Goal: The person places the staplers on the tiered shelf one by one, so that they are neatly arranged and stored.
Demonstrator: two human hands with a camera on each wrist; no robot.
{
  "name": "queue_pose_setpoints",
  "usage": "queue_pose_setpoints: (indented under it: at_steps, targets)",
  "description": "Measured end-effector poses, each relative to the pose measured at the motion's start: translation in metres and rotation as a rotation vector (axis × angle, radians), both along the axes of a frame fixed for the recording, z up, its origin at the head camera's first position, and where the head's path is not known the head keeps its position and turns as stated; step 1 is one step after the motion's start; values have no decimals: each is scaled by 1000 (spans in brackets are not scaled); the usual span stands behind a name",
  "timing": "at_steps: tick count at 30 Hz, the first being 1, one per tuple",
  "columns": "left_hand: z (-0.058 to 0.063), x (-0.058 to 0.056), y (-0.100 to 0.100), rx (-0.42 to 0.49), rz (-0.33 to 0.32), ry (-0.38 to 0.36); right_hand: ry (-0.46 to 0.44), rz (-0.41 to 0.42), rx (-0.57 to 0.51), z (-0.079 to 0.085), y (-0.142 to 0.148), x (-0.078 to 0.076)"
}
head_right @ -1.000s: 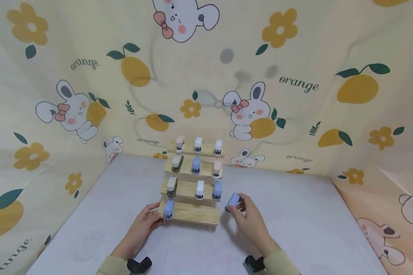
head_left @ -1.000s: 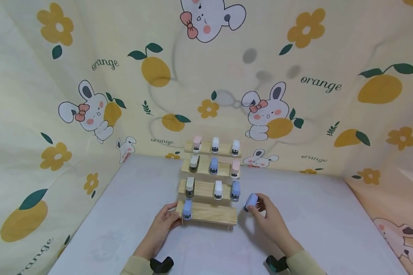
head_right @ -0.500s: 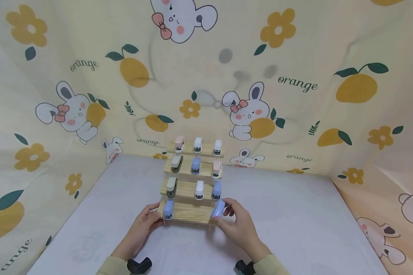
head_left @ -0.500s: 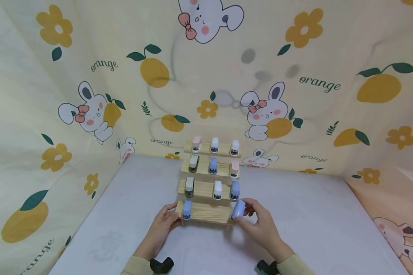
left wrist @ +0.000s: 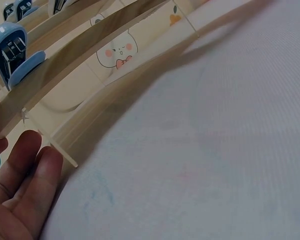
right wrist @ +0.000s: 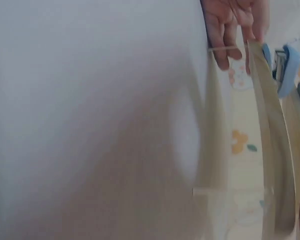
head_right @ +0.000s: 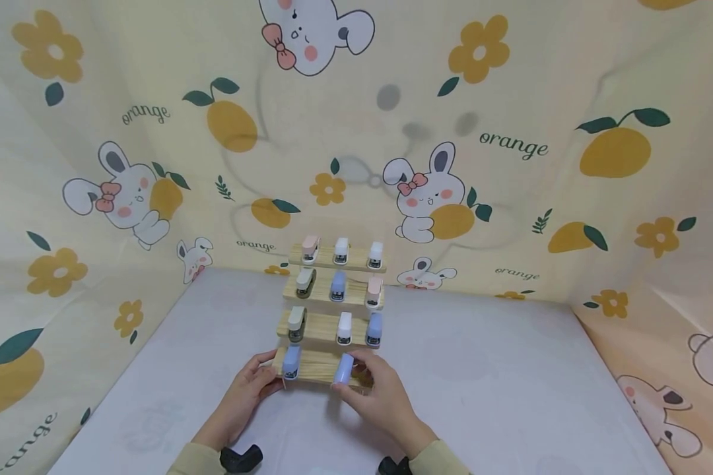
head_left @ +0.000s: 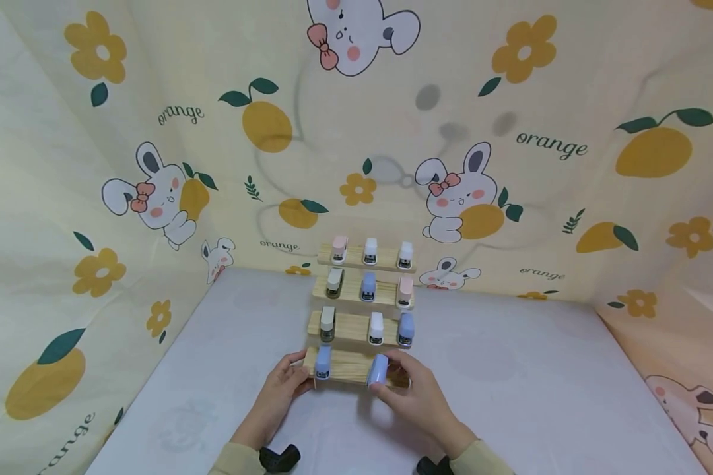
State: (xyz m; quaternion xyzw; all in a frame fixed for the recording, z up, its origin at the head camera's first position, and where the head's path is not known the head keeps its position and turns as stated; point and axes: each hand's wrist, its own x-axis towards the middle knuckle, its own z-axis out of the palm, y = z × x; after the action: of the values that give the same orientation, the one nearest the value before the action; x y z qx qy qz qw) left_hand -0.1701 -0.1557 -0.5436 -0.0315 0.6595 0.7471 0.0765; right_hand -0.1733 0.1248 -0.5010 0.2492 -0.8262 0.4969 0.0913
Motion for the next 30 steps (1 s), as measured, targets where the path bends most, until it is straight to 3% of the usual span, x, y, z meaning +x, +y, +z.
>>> queue_pose_setpoints:
  at_steps: [4,12,17,24,30]
  targets:
    - [-1,0,1,2,-4,8,-107,2,38,-1,-11,-3]
    - [-2,1,0,-3,-16,5,-148,-132,171,3,-24,-8]
    - [-2,1,1,-10,-15,-9,-158,-171,275,4,-27,-9]
    - [-1,1,1,-8,-18,2,-135,-178,267,1,-29,-14]
    - [-3,2,-4,-11,-12,-17,-170,-149,256,-2,-32,-14]
